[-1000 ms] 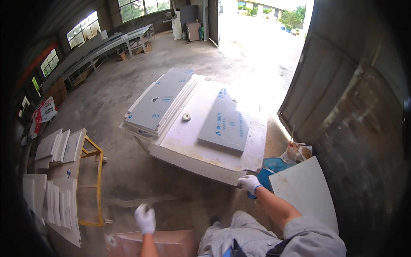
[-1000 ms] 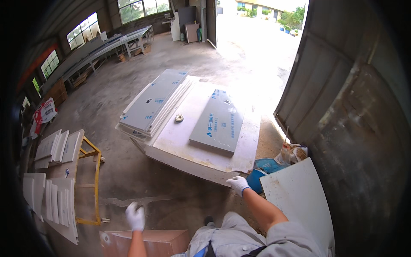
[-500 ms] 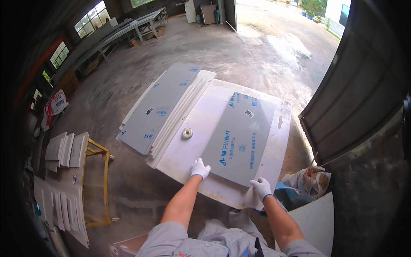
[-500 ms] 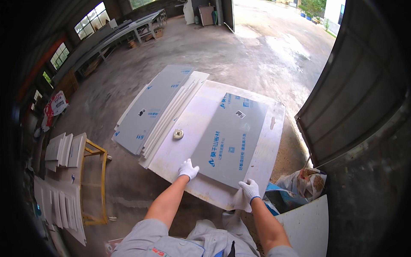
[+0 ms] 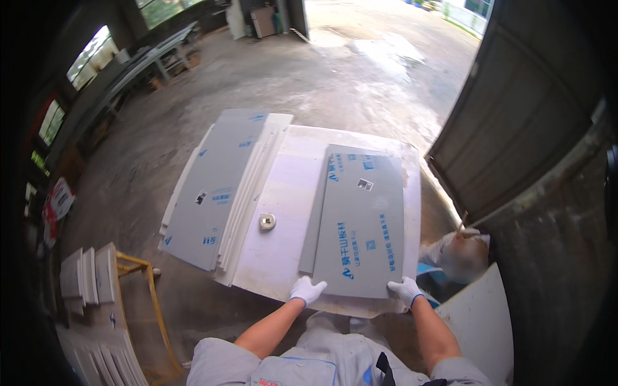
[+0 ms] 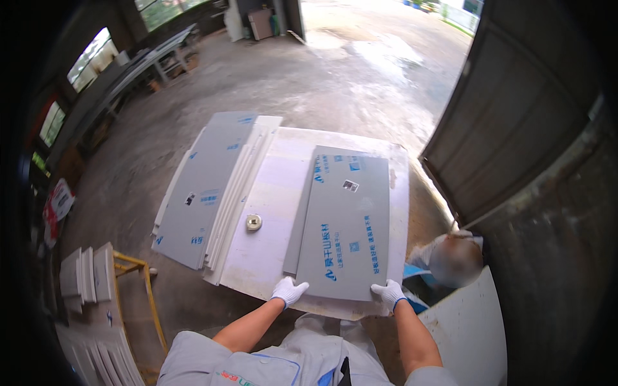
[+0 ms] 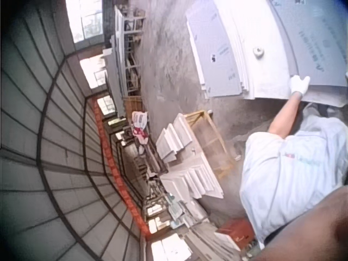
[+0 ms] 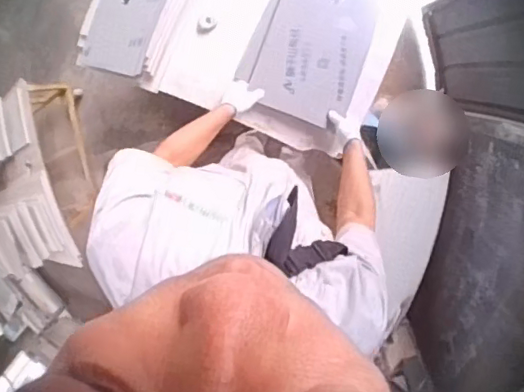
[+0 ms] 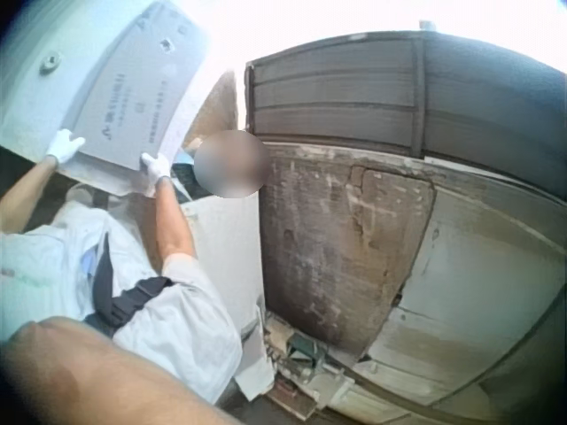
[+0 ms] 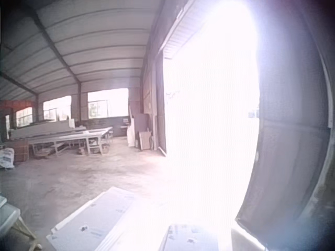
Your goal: The person moves rectangular white furniture panels from a stack to a drilling machine, aligns them against a guide, and drills holes using a foot-operated or automatic vertical drill press before stacking them on another pile.
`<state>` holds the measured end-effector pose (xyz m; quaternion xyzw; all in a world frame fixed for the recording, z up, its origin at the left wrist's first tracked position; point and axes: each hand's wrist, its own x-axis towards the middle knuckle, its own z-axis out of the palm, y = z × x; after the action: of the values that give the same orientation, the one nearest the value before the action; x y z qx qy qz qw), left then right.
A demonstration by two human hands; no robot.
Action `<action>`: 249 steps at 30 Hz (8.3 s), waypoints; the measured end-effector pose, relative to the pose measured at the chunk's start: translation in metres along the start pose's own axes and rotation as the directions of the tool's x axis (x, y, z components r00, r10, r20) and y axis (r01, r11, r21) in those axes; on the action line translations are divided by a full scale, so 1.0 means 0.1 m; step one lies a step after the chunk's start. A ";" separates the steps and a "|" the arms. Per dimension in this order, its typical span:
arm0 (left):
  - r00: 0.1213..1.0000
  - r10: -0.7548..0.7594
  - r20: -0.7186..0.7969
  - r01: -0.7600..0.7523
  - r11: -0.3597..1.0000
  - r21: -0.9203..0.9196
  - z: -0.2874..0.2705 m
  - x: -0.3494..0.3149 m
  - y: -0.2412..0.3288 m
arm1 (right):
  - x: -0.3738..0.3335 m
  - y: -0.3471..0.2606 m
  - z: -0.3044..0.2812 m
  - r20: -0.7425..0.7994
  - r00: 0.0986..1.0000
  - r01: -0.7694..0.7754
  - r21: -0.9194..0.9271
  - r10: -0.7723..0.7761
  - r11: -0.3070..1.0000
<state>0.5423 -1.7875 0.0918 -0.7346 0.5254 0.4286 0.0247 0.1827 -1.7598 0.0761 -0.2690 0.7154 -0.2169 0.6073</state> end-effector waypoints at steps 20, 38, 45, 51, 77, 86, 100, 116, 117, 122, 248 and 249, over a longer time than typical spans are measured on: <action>0.525 0.611 0.593 0.558 0.279 -0.782 1.87 -0.50 2.51 | -4.65 1.36 -0.17 -0.475 0.510 0.054 -0.815 -0.717 0.578; -0.397 0.743 0.539 0.552 0.663 -0.507 4.13 -2.30 3.60 | -5.52 2.73 0.47 -0.902 -0.250 -0.544 -0.169 -0.351 0.822; -0.592 0.692 0.412 0.397 0.696 -0.598 4.35 -3.50 3.97 | -6.09 3.33 0.01 -0.939 -0.251 -0.218 -0.182 -0.235 0.959; -0.541 0.746 0.389 -0.151 0.368 -0.917 4.04 -4.13 4.61 | -6.24 4.50 -1.02 -0.999 0.000 0.179 -0.051 -0.052 0.982; -0.450 0.828 0.334 -0.669 -0.561 0.488 4.30 -7.43 2.79 | -6.48 8.16 -3.20 -0.816 0.551 0.685 0.563 0.176 0.463; -0.550 0.656 0.517 -0.579 -0.745 0.330 5.28 -7.73 2.99 | -8.68 9.17 -3.19 -0.879 0.364 0.857 0.445 0.306 0.259; -0.347 0.456 0.820 -0.423 -0.856 0.298 7.21 -9.17 3.06 | -9.81 10.61 -2.36 -0.535 0.684 -0.044 0.649 0.496 0.759; -0.559 0.312 0.768 -0.441 -0.896 0.044 8.48 -9.62 2.23 | -10.09 11.20 -3.10 -0.656 0.485 0.244 0.736 0.578 0.631; -0.597 0.307 0.742 -0.445 -0.896 0.013 8.61 -9.62 2.03 | -10.19 11.14 -3.22 -0.673 0.468 0.251 0.722 0.572 0.644; -0.695 0.345 0.631 -0.462 -0.886 -0.024 9.47 -9.45 1.10 | -10.25 10.84 -3.62 -0.732 0.429 0.229 0.655 0.529 0.720; 0.592 0.806 0.019 -0.676 0.483 0.556 6.96 -4.88 1.95 | -6.89 8.78 -4.52 -0.376 0.915 0.139 0.632 0.145 0.762; 0.583 0.812 0.014 -0.686 0.483 0.544 6.93 -4.84 1.93 | -6.89 8.79 -4.51 -0.381 0.913 0.142 0.628 0.144 0.765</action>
<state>-0.0683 -1.1731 0.0511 -0.4418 0.8831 0.1512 -0.0449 -0.2870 -0.6516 0.1100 0.0074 0.7076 -0.4997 0.4995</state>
